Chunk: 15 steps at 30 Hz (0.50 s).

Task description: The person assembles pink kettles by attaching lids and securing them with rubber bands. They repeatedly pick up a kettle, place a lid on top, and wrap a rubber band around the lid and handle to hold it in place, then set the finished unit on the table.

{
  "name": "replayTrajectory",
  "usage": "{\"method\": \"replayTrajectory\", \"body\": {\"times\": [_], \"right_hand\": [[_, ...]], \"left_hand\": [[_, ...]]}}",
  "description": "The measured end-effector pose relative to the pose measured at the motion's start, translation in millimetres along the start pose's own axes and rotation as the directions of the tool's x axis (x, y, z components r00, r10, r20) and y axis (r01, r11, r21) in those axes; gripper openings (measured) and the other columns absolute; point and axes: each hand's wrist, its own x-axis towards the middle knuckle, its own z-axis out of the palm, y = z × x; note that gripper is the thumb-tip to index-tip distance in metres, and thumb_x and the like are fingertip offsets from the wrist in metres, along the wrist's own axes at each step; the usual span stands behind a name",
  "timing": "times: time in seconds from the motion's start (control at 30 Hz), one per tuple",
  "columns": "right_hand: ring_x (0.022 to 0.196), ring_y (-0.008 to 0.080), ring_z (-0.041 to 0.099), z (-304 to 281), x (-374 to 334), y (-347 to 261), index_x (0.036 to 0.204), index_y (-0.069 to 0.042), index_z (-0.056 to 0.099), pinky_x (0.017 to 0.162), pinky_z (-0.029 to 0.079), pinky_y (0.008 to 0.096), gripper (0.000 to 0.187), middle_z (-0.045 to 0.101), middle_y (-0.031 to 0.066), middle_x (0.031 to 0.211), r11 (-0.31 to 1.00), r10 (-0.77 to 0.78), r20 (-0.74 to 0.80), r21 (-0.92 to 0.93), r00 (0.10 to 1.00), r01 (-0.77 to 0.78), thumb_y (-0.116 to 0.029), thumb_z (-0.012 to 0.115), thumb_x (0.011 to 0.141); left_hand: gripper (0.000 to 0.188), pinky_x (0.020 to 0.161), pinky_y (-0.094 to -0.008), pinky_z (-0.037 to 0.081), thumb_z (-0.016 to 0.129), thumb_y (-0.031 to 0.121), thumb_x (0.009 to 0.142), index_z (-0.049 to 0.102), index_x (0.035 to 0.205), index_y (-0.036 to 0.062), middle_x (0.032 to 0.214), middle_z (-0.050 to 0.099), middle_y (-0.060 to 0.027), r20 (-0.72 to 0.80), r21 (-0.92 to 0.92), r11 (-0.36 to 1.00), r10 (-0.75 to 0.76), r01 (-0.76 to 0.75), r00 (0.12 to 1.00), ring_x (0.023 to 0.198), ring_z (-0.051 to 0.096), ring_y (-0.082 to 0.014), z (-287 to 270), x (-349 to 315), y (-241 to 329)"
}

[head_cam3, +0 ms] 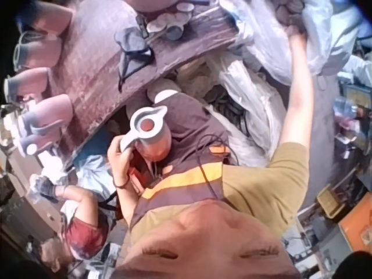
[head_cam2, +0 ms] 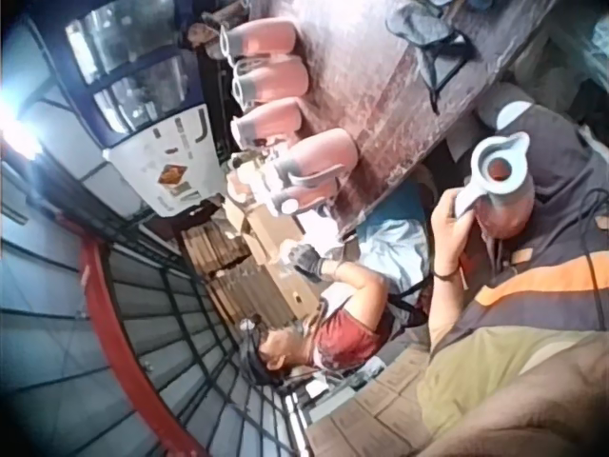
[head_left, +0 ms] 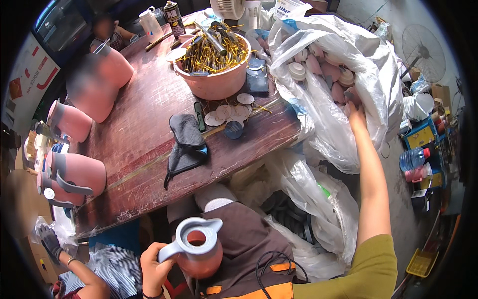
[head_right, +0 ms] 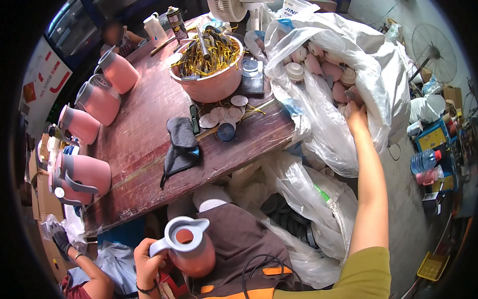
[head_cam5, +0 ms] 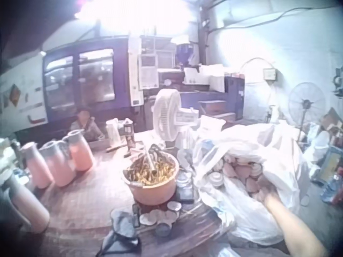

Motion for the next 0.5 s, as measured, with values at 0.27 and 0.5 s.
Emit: {"method": "replayTrajectory", "body": {"times": [0.27,0.5], "right_hand": [[0.117,0.0329,0.055,-18,-28,-45,0.125,0.001,0.057,0.100,0.042,0.0388,0.039,0.059,0.0184,0.126,0.860,-0.245,-0.280,0.379,0.928,0.341,-0.024,0.055,0.095],[0.127,0.0453,0.045,-147,-286,-263,0.130,-0.001,0.052,0.105,0.038,0.0508,0.055,0.046,0.0260,0.137,0.056,-0.750,-0.445,0.693,0.489,0.718,-0.019,0.073,0.082]], "left_hand": [[0.027,0.055,-0.0266,0.042,0.079,0.018,0.075,0.060,0.078,-0.0011,0.064,0.055,-0.0070,0.103,0.124,0.976,0.166,-0.179,0.981,0.059,0.052,-0.0120,1,-5,-7],[0.023,0.059,-0.0257,0.043,0.079,0.015,0.075,0.064,0.084,-0.0007,0.071,0.059,-0.0061,0.121,0.017,0.949,0.310,-0.314,0.943,0.064,0.055,-0.0109,19,-8,10]]}}
